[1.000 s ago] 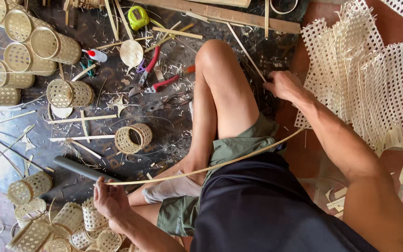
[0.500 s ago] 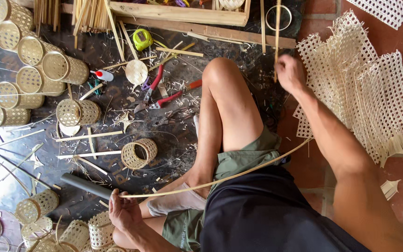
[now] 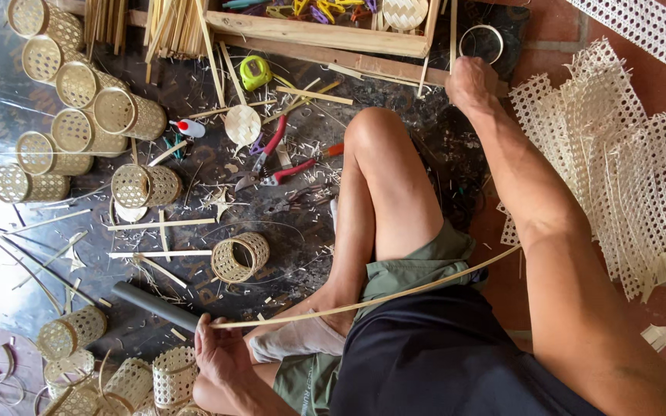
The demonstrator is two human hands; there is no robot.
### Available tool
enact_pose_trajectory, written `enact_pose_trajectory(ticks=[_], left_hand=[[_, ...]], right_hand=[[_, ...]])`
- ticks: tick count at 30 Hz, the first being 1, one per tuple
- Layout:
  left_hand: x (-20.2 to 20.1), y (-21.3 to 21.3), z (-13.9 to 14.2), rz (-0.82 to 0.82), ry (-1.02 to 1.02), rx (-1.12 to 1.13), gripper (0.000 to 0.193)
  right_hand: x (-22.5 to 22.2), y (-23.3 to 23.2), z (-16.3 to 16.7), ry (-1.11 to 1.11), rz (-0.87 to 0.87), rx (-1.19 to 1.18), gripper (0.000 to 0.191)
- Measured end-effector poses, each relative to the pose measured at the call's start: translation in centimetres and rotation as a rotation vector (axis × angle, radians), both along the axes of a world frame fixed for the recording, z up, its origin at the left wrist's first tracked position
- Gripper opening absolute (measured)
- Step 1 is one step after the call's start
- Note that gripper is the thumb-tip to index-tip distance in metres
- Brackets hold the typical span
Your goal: The person sits on the workshop floor assembling woven bamboo basket bodies. They bend and fit thin bamboo strips around the rims, press a woven cylinder over a gray PVC pipe to shape it, fit a round bamboo base into the bottom, and use pliers to trim and secure strip ends.
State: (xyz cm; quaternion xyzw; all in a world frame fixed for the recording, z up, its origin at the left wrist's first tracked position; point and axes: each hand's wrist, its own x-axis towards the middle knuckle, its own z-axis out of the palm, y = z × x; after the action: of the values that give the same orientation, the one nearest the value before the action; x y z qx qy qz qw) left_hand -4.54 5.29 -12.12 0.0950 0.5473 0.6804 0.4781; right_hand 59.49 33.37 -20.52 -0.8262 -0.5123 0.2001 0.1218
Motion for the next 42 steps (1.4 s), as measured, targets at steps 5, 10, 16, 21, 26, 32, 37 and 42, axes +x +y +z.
enact_pose_trajectory(ticks=[5, 10, 16, 21, 26, 32, 37, 42], left_hand=[[3.1, 1.1, 0.8, 0.074, 0.2, 0.015, 0.02], [4.0, 0.3, 2.0, 0.191, 0.482, -0.136, 0.024], [4.8, 0.5, 0.6, 0.301, 0.193, -0.064, 0.026], [5.5, 0.7, 0.2, 0.325, 0.01, -0.038, 0.034], [4.3, -0.9, 1.9, 0.438, -0.019, 0.173, 0.039], [3.3, -3.5, 2.3, 0.5, -0.089, 0.173, 0.043], [3.6, -4.8, 1.5, 0.523, -0.134, 0.106, 0.044], [4.1, -5.3, 1.5, 0.517, -0.117, 0.144, 0.047]], right_hand=[[-1.3, -1.2, 1.0, -0.182, -0.051, -0.116, 0.015], [-4.2, -6.8, 7.3, 0.726, -0.399, 0.215, 0.022], [-15.5, -15.6, 14.2, 1.013, 0.143, 0.2, 0.017], [-29.4, -17.1, 15.3, 0.886, 0.911, -0.056, 0.018], [-35.0, -16.8, 17.4, 0.91, 1.112, -0.204, 0.021], [-34.9, -17.1, 17.6, 0.746, 1.193, -0.266, 0.021], [-34.5, -17.5, 17.5, 0.746, 1.111, -0.442, 0.019], [-34.6, -18.6, 19.1, 0.638, 1.166, -0.376, 0.022]])
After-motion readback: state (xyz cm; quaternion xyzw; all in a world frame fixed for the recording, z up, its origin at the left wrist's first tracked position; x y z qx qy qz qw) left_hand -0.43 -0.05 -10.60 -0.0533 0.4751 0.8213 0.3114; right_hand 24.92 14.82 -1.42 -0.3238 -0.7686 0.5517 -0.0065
